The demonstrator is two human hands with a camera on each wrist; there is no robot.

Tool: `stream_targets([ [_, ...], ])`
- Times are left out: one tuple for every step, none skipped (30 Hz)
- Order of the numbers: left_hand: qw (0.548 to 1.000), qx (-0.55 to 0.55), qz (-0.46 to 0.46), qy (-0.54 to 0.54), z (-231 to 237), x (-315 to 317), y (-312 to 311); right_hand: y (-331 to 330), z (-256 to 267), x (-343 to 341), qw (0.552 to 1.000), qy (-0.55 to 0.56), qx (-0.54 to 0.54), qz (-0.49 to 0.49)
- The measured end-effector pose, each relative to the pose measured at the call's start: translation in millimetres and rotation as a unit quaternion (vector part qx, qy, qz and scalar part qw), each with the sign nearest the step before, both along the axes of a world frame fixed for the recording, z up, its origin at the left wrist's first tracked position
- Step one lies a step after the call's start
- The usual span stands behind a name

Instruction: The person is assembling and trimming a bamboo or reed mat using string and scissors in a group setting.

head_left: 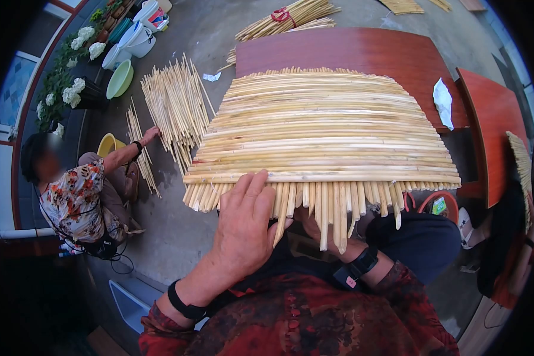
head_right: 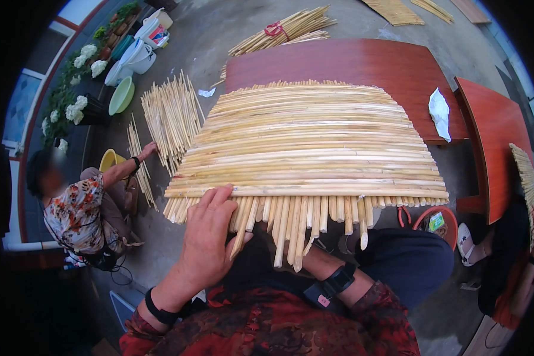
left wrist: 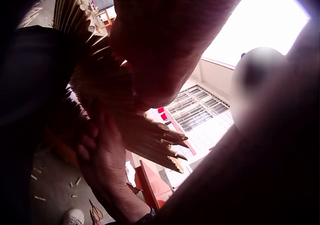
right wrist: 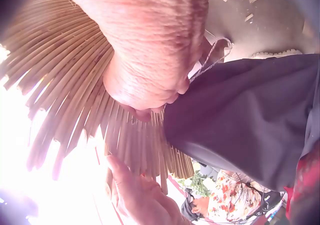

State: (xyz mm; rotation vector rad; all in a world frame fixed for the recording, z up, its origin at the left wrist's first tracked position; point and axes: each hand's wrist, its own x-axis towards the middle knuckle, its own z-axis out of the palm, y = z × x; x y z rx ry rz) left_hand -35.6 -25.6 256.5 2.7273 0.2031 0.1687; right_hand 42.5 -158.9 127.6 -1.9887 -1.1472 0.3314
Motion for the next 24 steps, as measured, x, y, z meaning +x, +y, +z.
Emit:
stream_targets([
  [1.000, 0.003, -0.007, -0.004, -1, -1, 0, 0, -1, 1, 1.000, -0.005, -0.004, 0.002],
  [1.000, 0.003, -0.005, -0.003, -1, 0, 0, 2, 0, -1, 1.000, -0.024, -0.012, 0.005],
  [1.000, 0.003, -0.002, 0.001, 1, 0, 0, -1, 1, 0, 1.000, -0.013, -0.006, 0.005],
  [1.000, 0.004, 0.000, 0.005, 2, 1, 0, -2, 1, 1, 1.000, -0.016, -0.009, 0.010],
  [1.000, 0.002, 0.000, 0.006, 1, 1, 0, -3, 1, 2, 1.000, -0.021, -0.012, 0.015],
  [1.000, 0.009, -0.008, 0.004, 0, 0, 0, -5, 1, 3, 0.999, -0.031, -0.017, 0.020],
  [1.000, 0.016, -0.015, 0.003, -1, 0, 1, -6, 1, 4, 0.998, -0.051, -0.024, 0.028],
  [1.000, 0.016, -0.013, 0.004, -1, 1, 1, -7, 1, 5, 0.995, -0.082, -0.035, 0.038],
  [1.000, 0.016, -0.010, 0.006, -1, 2, 1, -7, -1, 7, 0.986, -0.146, -0.055, 0.052],
  [1.000, 0.017, -0.007, 0.007, 0, 4, 1, -8, -3, 8, 0.961, -0.252, -0.088, 0.070],
  [1.000, 0.017, -0.006, 0.008, -1, 4, 1, -10, -5, 10, 0.871, -0.460, -0.150, 0.086],
  [1.000, 0.019, -0.007, 0.009, -2, 5, 1, -11, -8, 12, 0.686, -0.689, -0.219, 0.079],
  [1.000, 0.021, -0.008, 0.009, 1, 2, 1, -11, -6, 12, 0.580, -0.772, -0.250, 0.073],
  [1.000, 0.020, -0.006, 0.010, 0, 3, 2, -11, -6, 13, 0.489, -0.827, -0.267, 0.071],
  [1.000, 0.019, -0.006, 0.009, -1, 3, 2, -10, -6, 14, 0.448, -0.848, -0.275, 0.069],
  [1.000, 0.019, -0.006, 0.007, -2, 3, 3, -10, -5, 14, 0.413, -0.863, -0.283, 0.069],
  [1.000, 0.019, -0.004, 0.009, -3, 3, 3, -9, -4, 15, 0.391, -0.873, -0.284, 0.069],
  [1.000, 0.020, -0.005, 0.007, -4, 3, 4, -10, -5, 16, 0.373, -0.880, -0.284, 0.069],
  [1.000, 0.022, -0.005, 0.005, -5, 4, 5, -9, -5, 16, 0.360, -0.888, -0.279, 0.070],
  [1.000, 0.021, -0.004, 0.003, -1, 1, 5, -10, -3, 15, 0.347, -0.892, -0.281, 0.072],
  [1.000, 0.023, -0.005, 0.003, -2, 0, 6, -10, -4, 15, 0.338, -0.896, -0.277, 0.075],
  [1.000, 0.025, -0.007, 0.003, -2, 0, 6, -10, -4, 16, 0.332, -0.899, -0.276, 0.077],
  [1.000, 0.024, -0.005, 0.004, -2, 0, 6, -10, -6, 15, 0.331, -0.900, -0.271, 0.085],
  [1.000, 0.028, -0.008, 0.005, -2, 1, 6, -10, -6, 15, 0.331, -0.900, -0.270, 0.085],
])
